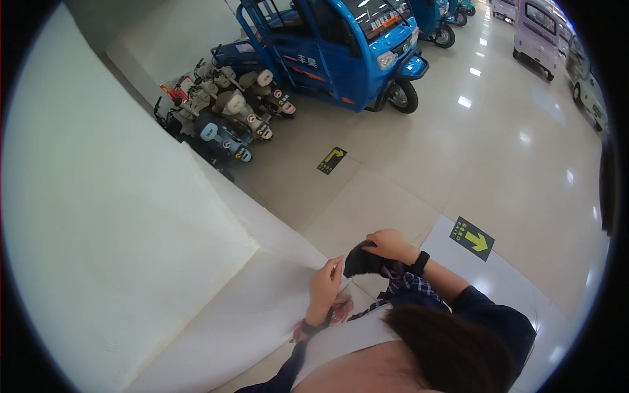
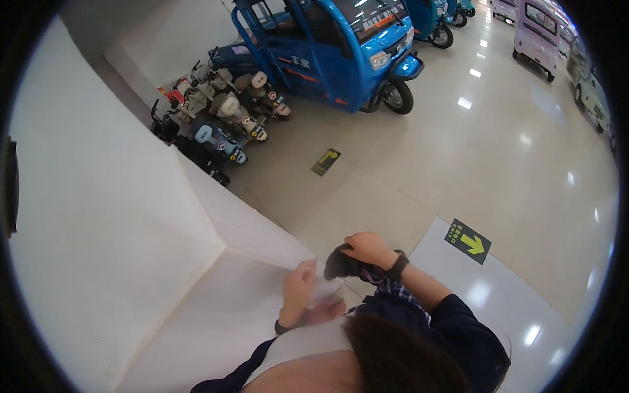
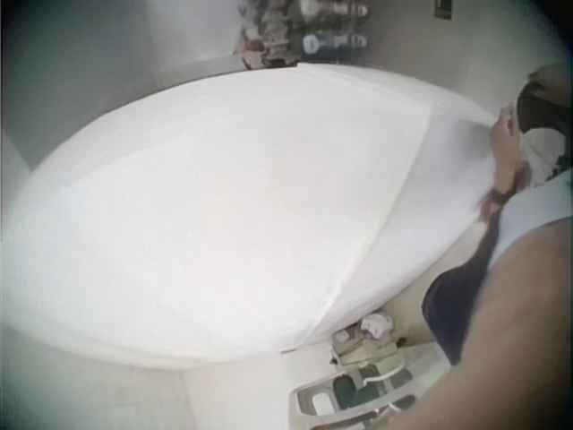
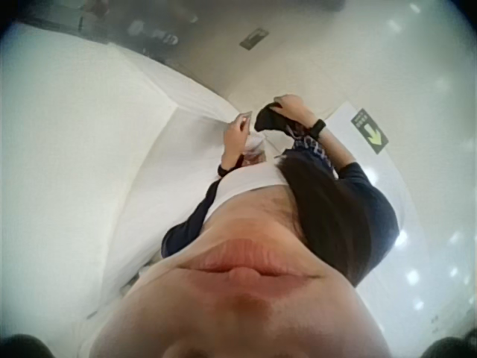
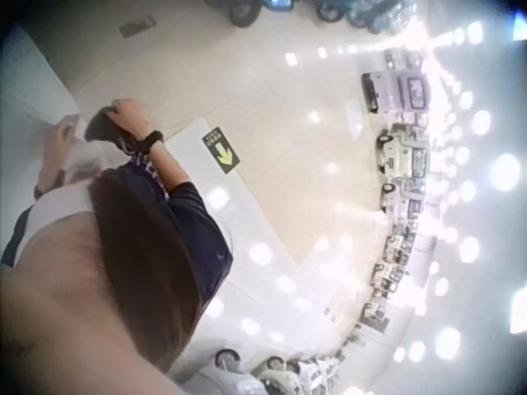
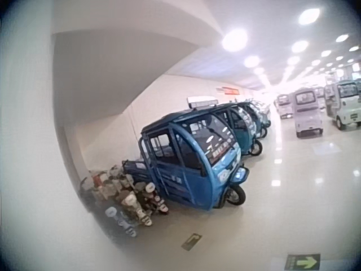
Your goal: Clean the top edge of a wall or partition using a cloth.
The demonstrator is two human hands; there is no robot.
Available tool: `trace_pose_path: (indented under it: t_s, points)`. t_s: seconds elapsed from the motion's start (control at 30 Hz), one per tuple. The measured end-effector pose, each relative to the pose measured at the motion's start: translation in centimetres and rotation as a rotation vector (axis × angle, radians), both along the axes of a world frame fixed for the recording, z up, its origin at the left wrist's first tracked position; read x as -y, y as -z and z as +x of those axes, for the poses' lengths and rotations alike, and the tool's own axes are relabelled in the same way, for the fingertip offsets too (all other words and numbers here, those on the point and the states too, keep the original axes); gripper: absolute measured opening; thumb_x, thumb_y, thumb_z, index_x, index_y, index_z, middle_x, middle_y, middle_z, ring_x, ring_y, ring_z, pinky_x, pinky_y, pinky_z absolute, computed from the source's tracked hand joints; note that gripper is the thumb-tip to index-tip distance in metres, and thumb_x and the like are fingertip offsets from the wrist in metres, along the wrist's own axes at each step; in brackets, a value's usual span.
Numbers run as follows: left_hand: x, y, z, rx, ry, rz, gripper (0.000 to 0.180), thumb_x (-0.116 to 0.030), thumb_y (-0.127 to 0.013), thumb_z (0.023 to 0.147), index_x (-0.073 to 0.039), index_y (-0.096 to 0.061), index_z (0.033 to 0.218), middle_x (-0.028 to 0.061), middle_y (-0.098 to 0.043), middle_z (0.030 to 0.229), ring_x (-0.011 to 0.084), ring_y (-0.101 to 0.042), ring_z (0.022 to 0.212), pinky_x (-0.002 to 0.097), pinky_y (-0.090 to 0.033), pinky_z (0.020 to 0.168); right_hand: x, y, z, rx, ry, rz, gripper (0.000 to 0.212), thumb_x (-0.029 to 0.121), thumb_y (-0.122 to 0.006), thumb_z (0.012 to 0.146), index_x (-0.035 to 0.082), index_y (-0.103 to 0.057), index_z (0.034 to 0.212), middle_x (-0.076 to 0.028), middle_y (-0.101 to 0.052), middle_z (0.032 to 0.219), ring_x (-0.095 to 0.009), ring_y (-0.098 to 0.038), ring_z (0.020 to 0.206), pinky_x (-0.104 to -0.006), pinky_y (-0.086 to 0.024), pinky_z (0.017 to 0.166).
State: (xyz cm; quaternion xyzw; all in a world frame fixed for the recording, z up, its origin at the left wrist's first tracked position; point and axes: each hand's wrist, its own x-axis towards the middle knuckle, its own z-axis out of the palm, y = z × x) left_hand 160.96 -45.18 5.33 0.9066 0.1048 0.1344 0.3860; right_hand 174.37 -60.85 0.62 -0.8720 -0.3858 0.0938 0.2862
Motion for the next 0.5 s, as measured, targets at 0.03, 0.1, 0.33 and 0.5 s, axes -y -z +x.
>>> trace_pose_path:
  t_s: [0.03,0.1,0.33,0.5]
  points:
    - [0.7,-1.2,1.1,0.062,-0.019,0.006,0.016,-0.014,-0.054,0.081,-0.010,-0.060,0.096,0.0109,-0.056,0.060,0.0200,-0.053,0.047,0.0281,-0.040,0.047,0.3,0.3,1.1,0.015,-0.035,0.025,0.030,0.034,-0.056,0.074,0.004,-0.056,0.072,-0.016,-0.056,0.066,-0.034,-0.055,0.065,-0.0419,-0.043,0.059]
    - [1.9,-3.1,3.2,0.069,-0.053,0.011,0.015,-0.010,-0.058,0.078,-0.009,-0.062,0.092,0.0110,-0.055,0.059,0.0180,-0.048,0.044,0.0259,-0.037,0.043,0.9,0.9,3.4,0.017,-0.098,-0.019,0.030,0.034,-0.057,0.073,0.004,-0.056,0.072,-0.016,-0.056,0.065,-0.033,-0.055,0.064,-0.0418,-0.042,0.058]
    - [1.8,-9.0,11.5,0.815,-0.179,0.307,0.014,0.001,-0.064,0.066,-0.003,-0.063,0.079,0.0096,-0.059,0.064,0.0213,-0.052,0.048,0.0288,-0.040,0.048,7.5,0.5,12.4,-0.004,0.054,-0.069,0.026,0.030,-0.058,0.071,0.004,-0.057,0.069,-0.014,-0.056,0.062,-0.032,-0.055,0.060,-0.0404,-0.044,0.057]
    - [3.4,-22.5,11.5,2.175,-0.329,0.311,0.026,-0.026,-0.038,0.090,-0.006,-0.050,0.081,0.0090,-0.052,0.086,0.0194,-0.047,0.076,0.0347,-0.041,0.065,10.8,2.4,17.3,0.047,0.082,-0.210,0.027,0.031,-0.057,0.072,0.004,-0.056,0.069,-0.014,-0.056,0.062,-0.031,-0.056,0.061,-0.0405,-0.044,0.055]
